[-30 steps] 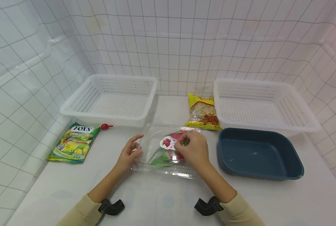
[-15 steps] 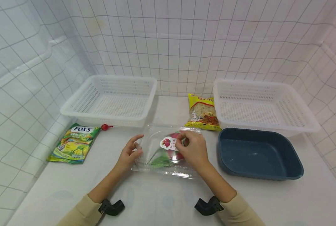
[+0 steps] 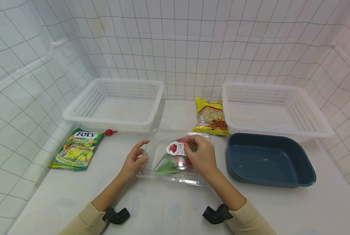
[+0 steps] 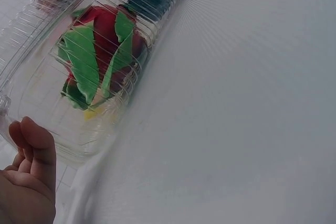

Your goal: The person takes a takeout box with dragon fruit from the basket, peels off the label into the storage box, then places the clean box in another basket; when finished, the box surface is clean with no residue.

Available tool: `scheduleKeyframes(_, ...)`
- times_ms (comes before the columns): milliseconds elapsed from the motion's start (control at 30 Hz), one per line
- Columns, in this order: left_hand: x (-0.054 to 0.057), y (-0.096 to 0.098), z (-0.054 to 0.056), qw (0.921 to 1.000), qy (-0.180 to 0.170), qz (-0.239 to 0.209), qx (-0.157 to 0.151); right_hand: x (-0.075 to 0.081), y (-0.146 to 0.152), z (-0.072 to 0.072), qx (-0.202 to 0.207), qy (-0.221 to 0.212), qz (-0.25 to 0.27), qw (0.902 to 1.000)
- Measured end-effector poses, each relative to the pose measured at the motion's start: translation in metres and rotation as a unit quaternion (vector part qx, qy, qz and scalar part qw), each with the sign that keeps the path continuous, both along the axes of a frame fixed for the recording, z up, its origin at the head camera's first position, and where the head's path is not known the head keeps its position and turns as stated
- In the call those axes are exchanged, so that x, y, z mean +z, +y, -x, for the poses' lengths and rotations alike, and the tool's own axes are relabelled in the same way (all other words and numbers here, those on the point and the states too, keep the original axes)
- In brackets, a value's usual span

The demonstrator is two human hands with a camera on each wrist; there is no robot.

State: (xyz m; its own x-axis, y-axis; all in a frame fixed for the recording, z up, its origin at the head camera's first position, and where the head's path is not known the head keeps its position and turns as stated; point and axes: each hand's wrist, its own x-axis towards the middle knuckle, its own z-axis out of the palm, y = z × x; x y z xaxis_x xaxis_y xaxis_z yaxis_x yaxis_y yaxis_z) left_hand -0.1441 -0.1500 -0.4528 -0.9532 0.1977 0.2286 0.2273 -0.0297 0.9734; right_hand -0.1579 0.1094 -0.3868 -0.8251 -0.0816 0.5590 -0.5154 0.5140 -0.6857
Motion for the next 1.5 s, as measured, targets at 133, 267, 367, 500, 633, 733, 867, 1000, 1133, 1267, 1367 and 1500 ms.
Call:
scheduleKeyframes(133,0.001,-0.001,0.0,1.0,-0.001,0.0,0.001,0.0,0.0,0.001,-0.001,0.03,0.022,0.9993)
scheduleKeyframes(267,0.001,-0.001,0.0,1.0,0.001,-0.001,0.002,-0.001,0.0,0.003,0.01,0.044,0.037,0.9983)
scheduleKeyframes(367,0.001,-0.001,0.001,1.0,0.003,-0.003,0.002,0.0,0.002,0.004,0.014,0.04,0.038,0.9984)
scheduleKeyframes(500,0.001,0.001,0.001,1.0,0.001,-0.007,0.001,0.004,0.009,0.003,0.011,0.004,0.043,0.999)
scheduleKeyframes(633,0.0,0.002,0.002,1.0,0.0,-0.006,0.002,0.011,0.019,0.003,-0.009,-0.029,0.056,0.998)
scheduleKeyframes(733,0.001,0.003,0.002,1.0,0.0,-0.002,0.005,0.016,0.028,0.004,-0.022,-0.032,0.062,0.9973)
scheduleKeyframes(867,0.002,0.002,0.001,1.0,-0.002,0.001,0.01,0.019,0.038,0.002,-0.023,-0.032,0.077,0.9963)
scheduleKeyframes(1000,0.002,0.001,0.0,0.9999,-0.004,0.003,0.012,0.019,0.048,-0.001,-0.03,-0.036,0.089,0.9949)
scheduleKeyframes(1133,0.003,0.001,-0.001,0.9999,-0.005,0.002,0.01,0.016,0.058,-0.003,-0.043,-0.038,0.093,0.994)
scheduleKeyframes(1267,0.003,0.0,-0.001,1.0,-0.005,0.001,0.006,0.012,0.068,-0.005,-0.062,-0.042,0.09,0.9931)
scheduleKeyframes(1367,0.003,0.0,0.0,1.0,-0.006,0.001,0.004,0.011,0.074,-0.007,-0.07,-0.045,0.096,0.9919)
scheduleKeyframes(1500,0.003,0.0,0.0,0.9999,-0.01,0.0,0.005,0.01,0.081,-0.009,-0.083,-0.048,0.103,0.9901)
